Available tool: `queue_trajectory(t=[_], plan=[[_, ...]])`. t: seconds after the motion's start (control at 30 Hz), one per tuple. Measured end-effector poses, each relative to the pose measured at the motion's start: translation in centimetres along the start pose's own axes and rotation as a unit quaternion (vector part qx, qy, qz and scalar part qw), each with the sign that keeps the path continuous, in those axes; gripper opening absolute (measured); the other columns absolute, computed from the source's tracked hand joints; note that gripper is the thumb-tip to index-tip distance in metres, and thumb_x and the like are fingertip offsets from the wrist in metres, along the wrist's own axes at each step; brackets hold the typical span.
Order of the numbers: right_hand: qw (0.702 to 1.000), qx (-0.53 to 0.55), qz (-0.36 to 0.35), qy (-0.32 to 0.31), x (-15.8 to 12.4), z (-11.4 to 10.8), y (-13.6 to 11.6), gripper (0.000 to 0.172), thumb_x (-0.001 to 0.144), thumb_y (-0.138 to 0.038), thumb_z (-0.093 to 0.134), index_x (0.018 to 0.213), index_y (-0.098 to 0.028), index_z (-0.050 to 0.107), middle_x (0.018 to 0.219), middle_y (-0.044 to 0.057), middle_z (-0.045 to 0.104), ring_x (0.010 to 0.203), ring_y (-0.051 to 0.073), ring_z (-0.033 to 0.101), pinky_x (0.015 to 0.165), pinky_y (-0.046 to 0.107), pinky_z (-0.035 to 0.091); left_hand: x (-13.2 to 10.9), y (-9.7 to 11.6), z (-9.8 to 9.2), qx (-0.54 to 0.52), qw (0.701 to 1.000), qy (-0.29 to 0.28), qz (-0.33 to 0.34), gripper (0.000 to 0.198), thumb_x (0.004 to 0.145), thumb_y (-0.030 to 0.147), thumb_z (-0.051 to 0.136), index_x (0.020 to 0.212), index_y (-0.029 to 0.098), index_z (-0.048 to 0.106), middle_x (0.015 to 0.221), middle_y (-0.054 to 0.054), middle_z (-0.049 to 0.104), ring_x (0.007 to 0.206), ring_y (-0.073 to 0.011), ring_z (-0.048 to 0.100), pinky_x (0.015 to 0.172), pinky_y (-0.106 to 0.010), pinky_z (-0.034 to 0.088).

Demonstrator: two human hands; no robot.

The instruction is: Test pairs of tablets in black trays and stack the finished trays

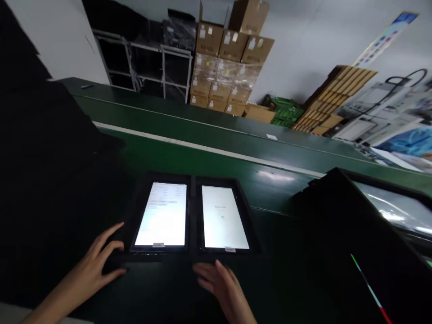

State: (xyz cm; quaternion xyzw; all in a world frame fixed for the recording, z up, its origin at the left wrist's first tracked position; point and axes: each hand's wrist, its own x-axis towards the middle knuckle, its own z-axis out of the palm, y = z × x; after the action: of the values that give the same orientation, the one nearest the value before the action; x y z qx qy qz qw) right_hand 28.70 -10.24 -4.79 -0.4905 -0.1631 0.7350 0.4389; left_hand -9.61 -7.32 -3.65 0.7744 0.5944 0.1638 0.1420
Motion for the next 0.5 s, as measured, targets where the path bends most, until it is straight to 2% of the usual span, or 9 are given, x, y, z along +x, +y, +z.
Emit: queue_trajectory(t=[0.07, 0.1, 0.13, 0.2, 0.23, 0.3, 0.37, 0.43, 0.5], plan=[[0.988, -0.122, 0.064, -0.067, -1.5, -1.2, -1.9, 0.064, 0.074, -0.075, 0.073, 0.097, -0.015, 0.071, 0.092, 0.013, 0.076, 0.088, 0.029, 0.074, 0.083, 0.043, 0.057, -0.2, -0.5, -0.5, -0.028, 0.997, -0.062, -0.042, 0.044, 0.08, 0.051, 0.074, 0.119, 0.033, 0.064, 0.163, -0.007, 0.037, 0.134, -0.0352, 0.056, 0.1, -0.049, 0.059], [0.974, -0.201, 0.04, -0.094, -2.1, -1.7, -3.1, 0.055, 0.083, -0.069, 0.068, 0.093, -0.015, 0.074, 0.092, 0.012, 0.076, 0.088, 0.026, 0.073, 0.084, 0.039, 0.056, 0.0, -0.5, -0.8, -0.045, 0.994, -0.078, -0.065, 0.052, 0.079, 0.054, 0.074, 0.126, 0.036, 0.06, 0.163, -0.005, 0.036, 0.136, -0.0352, 0.055, 0.099, -0.049, 0.06], [0.958, -0.268, -0.011, -0.097, -2.5, -2.2, -4.4, 0.047, 0.09, -0.062, 0.065, 0.09, -0.016, 0.075, 0.091, 0.011, 0.076, 0.086, 0.023, 0.071, 0.082, 0.035, 0.055, 0.4, -0.1, -1.0, -0.063, 0.991, -0.077, -0.089, 0.056, 0.081, 0.055, 0.071, 0.132, 0.038, 0.056, 0.163, -0.004, 0.036, 0.138, -0.035, 0.053, 0.099, -0.049, 0.06], [0.918, -0.355, -0.169, -0.052, -2.3, -3.3, -6.6, 0.04, 0.099, -0.051, 0.056, 0.085, -0.019, 0.076, 0.083, 0.007, 0.073, 0.078, 0.019, 0.068, 0.075, 0.031, 0.054, 2.0, 1.4, -1.1, -0.097, 0.984, -0.047, -0.141, 0.058, 0.087, 0.058, 0.063, 0.14, 0.038, 0.049, 0.162, -0.005, 0.037, 0.142, -0.0354, 0.048, 0.098, -0.05, 0.06], [0.884, -0.394, -0.25, -0.016, -1.9, -3.8, -7.5, 0.036, 0.101, -0.045, 0.054, 0.086, -0.021, 0.077, 0.082, 0.006, 0.072, 0.079, 0.019, 0.067, 0.074, 0.031, 0.054, 3.0, 2.4, -1.0, -0.112, 0.979, -0.029, -0.167, 0.058, 0.089, 0.058, 0.059, 0.141, 0.036, 0.047, 0.162, -0.006, 0.037, 0.144, -0.0359, 0.046, 0.096, -0.05, 0.062], [0.79, -0.48, -0.378, 0.056, -0.5, -4.8, -8.7, 0.026, 0.1, -0.037, 0.056, 0.092, -0.025, 0.078, 0.093, 0.007, 0.074, 0.093, 0.024, 0.067, 0.079, 0.036, 0.057, 5.3, 4.2, -0.6, -0.132, 0.968, 0.004, -0.213, 0.06, 0.09, 0.06, 0.055, 0.143, 0.032, 0.046, 0.164, -0.008, 0.034, 0.147, -0.0385, 0.04, 0.081, -0.044, 0.066], [0.689, -0.568, -0.44, 0.1, 1.1, -5.6, -9.1, 0.017, 0.096, -0.03, 0.062, 0.099, -0.03, 0.079, 0.112, 0.008, 0.073, 0.115, 0.03, 0.062, 0.086, 0.044, 0.059, 7.4, 5.2, 0.0, -0.137, 0.962, 0.028, -0.235, 0.06, 0.089, 0.062, 0.055, 0.14, 0.03, 0.049, 0.163, -0.009, 0.034, 0.147, -0.0396, 0.039, 0.069, -0.04, 0.066], [0.625, -0.62, -0.457, 0.123, 2.5, -6.1, -9.1, 0.019, 0.096, -0.028, 0.063, 0.106, -0.033, 0.078, 0.126, 0.008, 0.068, 0.128, 0.034, 0.054, 0.087, 0.051, 0.059, 8.8, 5.1, 0.4, -0.12, 0.964, 0.032, -0.236, 0.056, 0.09, 0.062, 0.055, 0.136, 0.03, 0.052, 0.162, -0.008, 0.037, 0.146, -0.0394, 0.041, 0.078, -0.048, 0.066], [0.597, -0.645, -0.457, 0.138, 3.5, -6.3, -9.1, 0.023, 0.097, -0.028, 0.059, 0.114, -0.034, 0.074, 0.134, 0.008, 0.062, 0.135, 0.036, 0.048, 0.089, 0.055, 0.059, 9.5, 4.2, 0.7, -0.085, 0.972, 0.033, -0.215, 0.053, 0.091, 0.061, 0.053, 0.136, 0.032, 0.052, 0.16, -0.007, 0.04, 0.144, -0.0399, 0.043, 0.097, -0.064, 0.058]])
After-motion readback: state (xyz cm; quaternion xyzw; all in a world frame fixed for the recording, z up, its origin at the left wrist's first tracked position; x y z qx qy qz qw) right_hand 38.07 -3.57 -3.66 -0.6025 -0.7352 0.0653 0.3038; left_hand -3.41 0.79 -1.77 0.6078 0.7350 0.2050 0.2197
